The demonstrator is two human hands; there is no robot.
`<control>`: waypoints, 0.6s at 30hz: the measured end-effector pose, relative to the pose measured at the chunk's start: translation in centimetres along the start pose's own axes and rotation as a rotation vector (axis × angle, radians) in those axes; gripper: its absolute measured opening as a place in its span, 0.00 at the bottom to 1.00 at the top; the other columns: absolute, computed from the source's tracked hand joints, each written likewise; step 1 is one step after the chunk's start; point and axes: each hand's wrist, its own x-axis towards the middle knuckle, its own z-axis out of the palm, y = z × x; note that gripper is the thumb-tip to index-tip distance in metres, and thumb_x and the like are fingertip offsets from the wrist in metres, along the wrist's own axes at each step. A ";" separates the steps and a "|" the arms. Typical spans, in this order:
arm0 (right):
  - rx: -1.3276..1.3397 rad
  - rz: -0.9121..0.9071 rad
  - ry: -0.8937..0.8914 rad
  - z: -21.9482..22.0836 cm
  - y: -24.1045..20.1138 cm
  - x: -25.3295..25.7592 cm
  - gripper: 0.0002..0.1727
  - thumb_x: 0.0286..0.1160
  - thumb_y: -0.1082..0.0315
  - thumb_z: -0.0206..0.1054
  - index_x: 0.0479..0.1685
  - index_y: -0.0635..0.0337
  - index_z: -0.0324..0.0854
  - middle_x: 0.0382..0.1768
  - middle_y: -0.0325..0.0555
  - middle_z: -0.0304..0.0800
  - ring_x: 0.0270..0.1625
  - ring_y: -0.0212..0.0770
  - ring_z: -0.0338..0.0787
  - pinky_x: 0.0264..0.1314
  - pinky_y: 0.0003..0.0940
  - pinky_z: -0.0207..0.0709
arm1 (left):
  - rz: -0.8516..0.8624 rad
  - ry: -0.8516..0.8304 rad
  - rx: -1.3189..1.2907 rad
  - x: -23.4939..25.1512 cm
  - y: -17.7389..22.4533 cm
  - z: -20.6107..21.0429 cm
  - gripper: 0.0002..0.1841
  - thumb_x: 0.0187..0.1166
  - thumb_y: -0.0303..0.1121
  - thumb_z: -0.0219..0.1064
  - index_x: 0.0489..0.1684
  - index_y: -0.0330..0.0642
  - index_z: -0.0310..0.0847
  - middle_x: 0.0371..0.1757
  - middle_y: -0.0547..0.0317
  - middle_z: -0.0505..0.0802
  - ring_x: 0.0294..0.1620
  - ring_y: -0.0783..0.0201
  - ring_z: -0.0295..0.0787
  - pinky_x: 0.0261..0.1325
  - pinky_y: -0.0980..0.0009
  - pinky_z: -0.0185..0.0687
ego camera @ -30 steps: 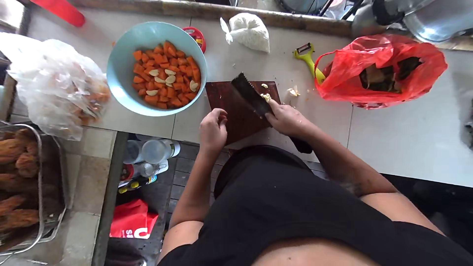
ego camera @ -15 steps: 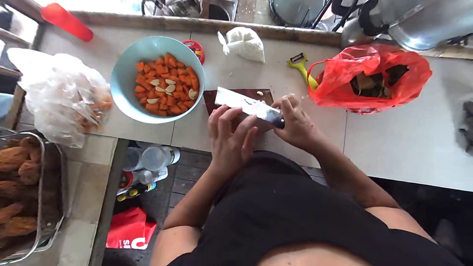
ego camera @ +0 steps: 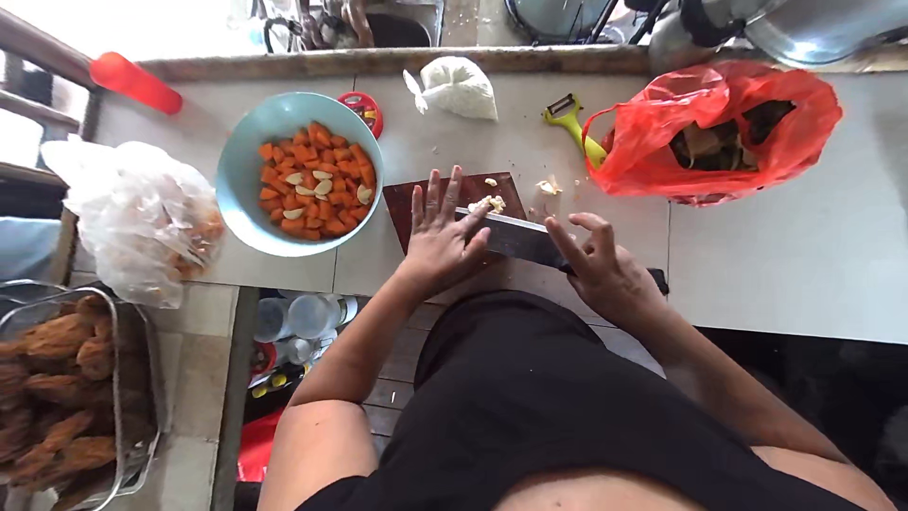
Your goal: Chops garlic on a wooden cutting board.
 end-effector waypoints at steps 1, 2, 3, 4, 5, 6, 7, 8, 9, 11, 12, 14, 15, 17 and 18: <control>-0.005 0.021 0.004 -0.4 0.4 -0.8 0.45 0.67 0.82 0.74 0.90 0.46 0.67 0.77 0.72 0.71 0.34 0.62 0.92 0.35 0.55 0.88 | -0.010 -0.035 -0.028 0.4 -0.5 -0.2 0.30 0.90 0.57 0.34 0.85 0.72 0.72 0.97 0.44 0.48 0.96 0.33 0.27 0.89 0.30 0.16; 0.004 0.053 0.004 -1.0 0.7 -1.6 0.46 0.65 0.82 0.74 0.90 0.48 0.67 0.77 0.73 0.71 0.33 0.63 0.92 0.34 0.56 0.88 | -0.012 -0.062 -0.066 0.8 -1.0 -0.5 0.30 0.90 0.56 0.33 0.87 0.71 0.70 0.97 0.43 0.46 0.96 0.33 0.25 0.88 0.29 0.13; 0.029 0.090 0.005 -1.6 1.1 -2.5 0.46 0.63 0.81 0.76 0.90 0.50 0.67 0.77 0.73 0.71 0.34 0.63 0.92 0.34 0.57 0.89 | -0.012 -0.071 -0.094 1.1 -1.5 -0.6 0.31 0.91 0.56 0.31 0.88 0.69 0.69 0.97 0.43 0.45 0.96 0.32 0.24 0.88 0.29 0.12; 0.079 0.126 0.012 -2.1 1.6 -3.2 0.47 0.61 0.81 0.77 0.89 0.53 0.68 0.76 0.73 0.71 0.35 0.63 0.92 0.35 0.57 0.89 | -0.014 -0.071 -0.118 1.3 -1.9 -0.5 0.32 0.90 0.57 0.29 0.89 0.68 0.66 0.97 0.42 0.44 0.96 0.33 0.23 0.88 0.29 0.12; 0.155 0.161 0.011 -2.5 2.3 -3.9 0.44 0.61 0.80 0.76 0.87 0.55 0.70 0.74 0.72 0.72 0.37 0.61 0.91 0.37 0.56 0.88 | -0.019 -0.058 -0.147 1.5 -2.2 -0.4 0.34 0.90 0.58 0.27 0.91 0.66 0.63 0.97 0.42 0.44 0.96 0.33 0.23 0.88 0.29 0.12; 0.252 0.193 0.002 -2.7 2.9 -4.3 0.39 0.62 0.78 0.74 0.83 0.59 0.74 0.70 0.70 0.74 0.39 0.54 0.88 0.39 0.50 0.86 | -0.033 -0.040 -0.176 1.6 -2.3 -0.3 0.35 0.90 0.59 0.26 0.93 0.63 0.60 0.97 0.42 0.45 0.96 0.33 0.22 0.88 0.29 0.11; 0.365 0.220 0.002 -2.7 3.5 -4.6 0.31 0.64 0.75 0.71 0.75 0.63 0.81 0.65 0.66 0.78 0.40 0.46 0.85 0.40 0.42 0.83 | -0.049 -0.023 -0.186 1.6 -2.2 -0.1 0.36 0.89 0.58 0.25 0.95 0.59 0.56 0.97 0.42 0.44 0.96 0.34 0.21 0.88 0.29 0.09; 0.487 0.262 0.003 -2.4 3.8 -4.7 0.26 0.66 0.72 0.69 0.68 0.67 0.84 0.60 0.60 0.82 0.41 0.39 0.83 0.41 0.35 0.81 | -0.065 0.002 -0.174 1.6 -2.0 0.2 0.37 0.89 0.58 0.25 0.96 0.54 0.52 0.97 0.42 0.44 0.96 0.34 0.20 0.88 0.29 0.09; 0.629 0.332 -0.012 -2.2 3.9 -4.5 0.24 0.68 0.71 0.69 0.66 0.70 0.83 0.56 0.53 0.86 0.43 0.33 0.85 0.44 0.30 0.81 | -0.075 0.033 -0.153 1.4 -1.7 0.7 0.38 0.89 0.56 0.26 0.97 0.49 0.48 0.97 0.42 0.42 0.96 0.35 0.20 0.87 0.29 0.10; 0.950 0.494 -0.023 -1.7 3.6 -3.6 0.27 0.68 0.74 0.68 0.71 0.66 0.77 0.47 0.39 0.91 0.38 0.23 0.87 0.42 0.21 0.83 | -0.069 0.095 -0.111 0.6 -0.6 1.6 0.38 0.88 0.54 0.29 0.97 0.43 0.41 0.98 0.44 0.38 0.96 0.37 0.17 0.87 0.28 0.09; 1.100 0.529 -0.023 -1.3 3.5 -3.0 0.27 0.68 0.76 0.66 0.71 0.62 0.76 0.43 0.35 0.91 0.34 0.22 0.86 0.39 0.19 0.83 | -0.036 0.153 -0.081 0.0 0.1 2.1 0.40 0.88 0.56 0.29 0.97 0.41 0.42 0.98 0.42 0.39 0.96 0.36 0.19 0.87 0.26 0.12; 1.309 0.552 -0.033 -0.4 3.4 -1.7 0.26 0.70 0.78 0.63 0.72 0.59 0.75 0.38 0.33 0.91 0.29 0.23 0.85 0.35 0.19 0.83 | 0.085 0.310 -0.049 -0.9 1.6 3.1 0.39 0.89 0.61 0.32 0.94 0.45 0.55 0.96 0.37 0.49 0.96 0.32 0.28 0.86 0.23 0.18; 1.368 0.554 -0.048 0.1 3.3 -1.2 0.26 0.72 0.78 0.63 0.73 0.59 0.75 0.37 0.34 0.91 0.28 0.24 0.86 0.34 0.19 0.83 | 0.156 0.352 -0.032 -1.4 2.6 3.4 0.36 0.89 0.59 0.38 0.91 0.51 0.61 0.94 0.37 0.55 0.95 0.31 0.33 0.85 0.22 0.21; 1.439 0.571 -0.089 0.6 2.7 -0.1 0.25 0.74 0.77 0.62 0.73 0.59 0.74 0.35 0.36 0.91 0.27 0.25 0.86 0.34 0.20 0.83 | 0.261 0.371 0.018 -1.6 4.2 4.0 0.29 0.88 0.55 0.44 0.87 0.63 0.67 0.92 0.45 0.64 0.95 0.35 0.41 0.84 0.25 0.26; 1.465 0.571 -0.112 0.7 2.4 0.2 0.25 0.74 0.77 0.62 0.74 0.60 0.74 0.34 0.36 0.90 0.27 0.26 0.86 0.34 0.20 0.83 | 0.284 0.366 0.039 -1.5 4.6 4.2 0.28 0.88 0.53 0.46 0.87 0.64 0.68 0.91 0.47 0.67 0.94 0.36 0.44 0.84 0.26 0.28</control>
